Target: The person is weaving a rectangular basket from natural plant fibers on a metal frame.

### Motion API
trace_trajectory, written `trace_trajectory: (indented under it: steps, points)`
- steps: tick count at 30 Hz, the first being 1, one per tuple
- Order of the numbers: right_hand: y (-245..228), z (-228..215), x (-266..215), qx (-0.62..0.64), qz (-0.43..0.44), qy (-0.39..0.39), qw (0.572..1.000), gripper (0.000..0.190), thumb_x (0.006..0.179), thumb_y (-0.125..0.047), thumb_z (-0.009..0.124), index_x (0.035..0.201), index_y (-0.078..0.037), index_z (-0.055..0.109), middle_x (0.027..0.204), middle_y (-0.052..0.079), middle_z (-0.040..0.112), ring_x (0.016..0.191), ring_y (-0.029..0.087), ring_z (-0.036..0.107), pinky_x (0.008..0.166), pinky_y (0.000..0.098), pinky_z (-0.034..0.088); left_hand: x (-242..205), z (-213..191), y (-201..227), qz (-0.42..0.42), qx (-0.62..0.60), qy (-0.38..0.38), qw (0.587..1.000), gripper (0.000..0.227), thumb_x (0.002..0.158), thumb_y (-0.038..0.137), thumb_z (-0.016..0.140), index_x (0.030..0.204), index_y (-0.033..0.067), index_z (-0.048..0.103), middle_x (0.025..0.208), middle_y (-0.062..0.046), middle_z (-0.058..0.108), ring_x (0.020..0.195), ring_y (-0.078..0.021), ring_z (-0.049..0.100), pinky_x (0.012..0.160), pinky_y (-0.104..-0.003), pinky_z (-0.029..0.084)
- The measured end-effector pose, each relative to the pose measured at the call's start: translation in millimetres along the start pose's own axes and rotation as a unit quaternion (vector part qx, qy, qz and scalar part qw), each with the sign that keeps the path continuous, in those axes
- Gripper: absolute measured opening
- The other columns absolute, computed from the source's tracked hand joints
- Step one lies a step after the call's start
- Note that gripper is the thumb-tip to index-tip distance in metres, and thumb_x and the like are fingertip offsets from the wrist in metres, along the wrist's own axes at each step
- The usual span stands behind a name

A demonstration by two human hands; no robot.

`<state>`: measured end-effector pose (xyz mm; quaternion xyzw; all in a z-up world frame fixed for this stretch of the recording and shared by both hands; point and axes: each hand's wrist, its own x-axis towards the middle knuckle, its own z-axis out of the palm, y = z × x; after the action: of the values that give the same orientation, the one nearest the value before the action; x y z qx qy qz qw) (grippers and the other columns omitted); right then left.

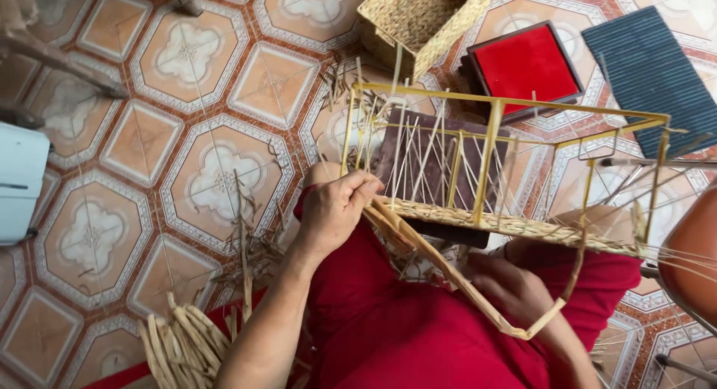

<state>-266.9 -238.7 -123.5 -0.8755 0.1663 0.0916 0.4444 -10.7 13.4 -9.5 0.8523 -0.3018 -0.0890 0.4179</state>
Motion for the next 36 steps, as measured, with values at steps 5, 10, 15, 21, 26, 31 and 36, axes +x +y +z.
trace_trajectory:
  steps: [5, 10, 15, 21, 26, 31, 36]
  points:
    - [-100.0, -43.6, -57.7, 0.144, -0.001, -0.033, 0.989, 0.085, 0.070, -0.018, 0.083, 0.149, -0.010, 0.051, 0.142, 0.011, 0.065, 0.126, 0.026, 0.064, 0.096, 0.0416, 0.054, -7.9, 2.6, -3.4, -0.022, 0.007, -0.021, 1.000, 0.019, 0.103, 0.025, 0.061, 0.103, 0.0103, 0.073, 0.080, -0.001, 0.079, 0.062, -0.0099, 0.074, 0.048, -0.024, 0.058]
    - [-110.7, -33.7, -70.7, 0.334, -0.174, 0.113, 0.920, 0.073, 0.088, -0.019, 0.078, 0.151, 0.002, 0.046, 0.133, 0.019, 0.065, 0.110, 0.022, 0.071, 0.096, 0.0342, 0.059, -20.4, 1.0, -22.7, 0.066, -0.060, 0.084, 0.992, 0.016, 0.101, 0.019, 0.068, 0.110, 0.0052, 0.069, 0.095, -0.009, 0.075, 0.071, -0.0098, 0.073, 0.055, -0.020, 0.062]
    - [-78.1, -22.5, -53.9, 0.350, -0.111, 0.208, 0.907, 0.038, 0.103, -0.013, 0.064, 0.137, 0.004, 0.062, 0.122, 0.022, 0.069, 0.112, 0.024, 0.070, 0.098, 0.0310, 0.057, -33.3, -6.1, -14.0, 0.092, -0.085, 0.127, 0.984, 0.016, 0.100, 0.016, 0.072, 0.111, 0.0042, 0.068, 0.096, -0.008, 0.077, 0.074, -0.0108, 0.076, 0.056, -0.020, 0.062]
    - [-97.6, -0.8, -29.0, 0.446, 0.159, -0.016, 0.881, 0.046, 0.098, -0.021, 0.053, 0.135, 0.004, 0.064, 0.119, 0.023, 0.077, 0.108, 0.029, 0.075, 0.094, 0.0358, 0.060, -21.9, 3.3, -0.5, 0.147, -0.022, 0.113, 0.982, 0.029, 0.094, 0.012, 0.075, 0.118, -0.0010, 0.066, 0.103, -0.013, 0.077, 0.085, -0.0176, 0.078, 0.069, -0.026, 0.066]
    - [-188.2, 8.7, 3.8, 0.210, 0.006, 0.027, 0.977, 0.065, 0.084, -0.014, 0.075, 0.144, -0.007, 0.051, 0.119, 0.010, 0.075, 0.098, 0.017, 0.074, 0.082, 0.0302, 0.059, -11.2, 2.0, 0.8, 0.109, -0.057, 0.060, 0.991, 0.012, 0.099, 0.010, 0.072, 0.108, 0.0031, 0.066, 0.092, -0.008, 0.079, 0.076, -0.0143, 0.078, 0.061, -0.025, 0.064]
    - [-208.0, -2.5, 29.8, -0.011, -0.181, 0.140, 0.974, 0.029, 0.088, -0.012, 0.080, 0.114, -0.008, 0.066, 0.092, 0.009, 0.073, 0.079, 0.021, 0.073, 0.066, 0.0334, 0.058, 10.4, -26.1, 11.9, -0.031, -0.119, -0.097, 0.988, 0.015, 0.099, 0.014, 0.062, 0.109, 0.0034, 0.060, 0.088, -0.004, 0.080, 0.049, -0.0108, 0.068, 0.039, -0.022, 0.053]
    - [-188.9, -18.6, 52.1, 0.128, -0.128, 0.105, 0.978, 0.018, 0.093, -0.008, 0.072, 0.111, -0.006, 0.071, 0.097, 0.008, 0.075, 0.084, 0.016, 0.073, 0.070, 0.0301, 0.059, 21.3, -30.5, 7.6, 0.044, -0.085, -0.212, 0.973, 0.016, 0.094, 0.018, 0.071, 0.107, 0.0082, 0.072, 0.079, -0.004, 0.079, 0.049, -0.0105, 0.069, 0.042, -0.025, 0.057]
